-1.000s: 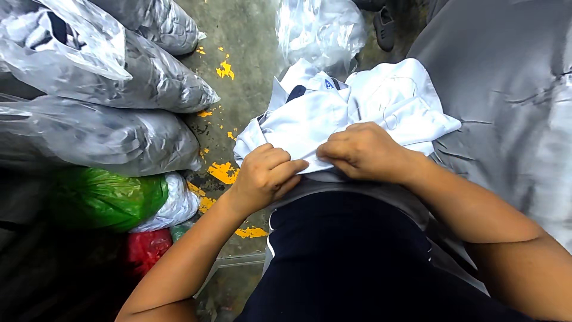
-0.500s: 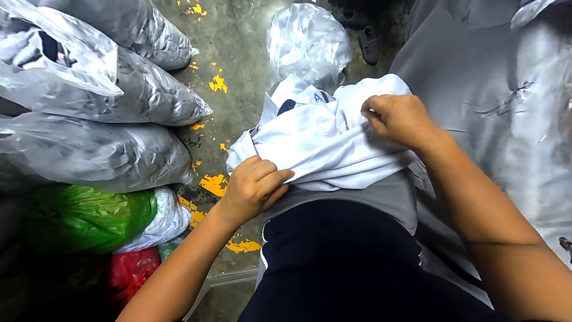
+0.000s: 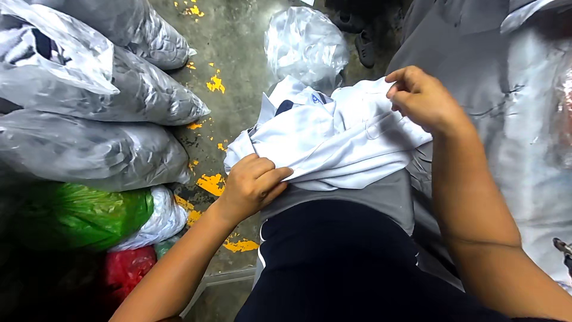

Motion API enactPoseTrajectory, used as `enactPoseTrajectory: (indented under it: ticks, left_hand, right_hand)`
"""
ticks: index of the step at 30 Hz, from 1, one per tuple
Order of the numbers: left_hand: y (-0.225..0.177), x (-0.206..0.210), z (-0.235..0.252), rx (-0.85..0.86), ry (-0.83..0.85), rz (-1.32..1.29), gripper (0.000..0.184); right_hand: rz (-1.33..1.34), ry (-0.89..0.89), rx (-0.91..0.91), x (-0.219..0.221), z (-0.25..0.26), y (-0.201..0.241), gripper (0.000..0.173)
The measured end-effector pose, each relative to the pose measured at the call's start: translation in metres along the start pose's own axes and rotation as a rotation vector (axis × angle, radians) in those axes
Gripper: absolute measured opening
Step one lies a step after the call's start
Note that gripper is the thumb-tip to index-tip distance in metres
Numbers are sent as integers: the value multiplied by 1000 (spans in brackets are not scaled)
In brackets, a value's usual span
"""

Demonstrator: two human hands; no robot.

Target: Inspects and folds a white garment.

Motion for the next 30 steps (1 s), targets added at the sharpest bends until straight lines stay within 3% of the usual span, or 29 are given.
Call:
enactPoseTrajectory:
  ticks: [4, 9, 11, 16, 18, 21, 30]
  left_hand:
    - [-3, -2, 4, -153, -15, -120, 16]
    - [-4, -1, 4, 5, -37, -20, 17]
    - [-5, 1, 5, -60, -38, -50, 18]
    - [-4, -5, 15, -683, 160, -435, 10]
    - [0, -5, 17, -832, 220, -565, 5]
    - [2, -5, 18, -932, 272, -651, 3]
    - [5, -3, 16, -1003, 265, -788, 1]
  right_hand:
    - [65, 48, -208, 11, -11, 21, 31]
    - [69, 104, -507, 34, -24, 47, 25]
    - [120, 155, -565, 42, -27, 55, 25]
    - [218, 195, -568, 55, -24, 63, 26]
    - [218, 184, -546, 56, -22, 64, 26]
    - [228, 158, -514, 56, -21, 63, 23]
    - [258, 148, -462, 60, -19, 59, 15]
Point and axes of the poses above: each hand's wrist, its own z-axis towards the middle knuckle, its own x-axis out of the palm, y = z × x, the point moved 1 cm from there along z, towards the middle knuckle, and after that the axes turned 8 degrees about -x, right-handed, at the moved point
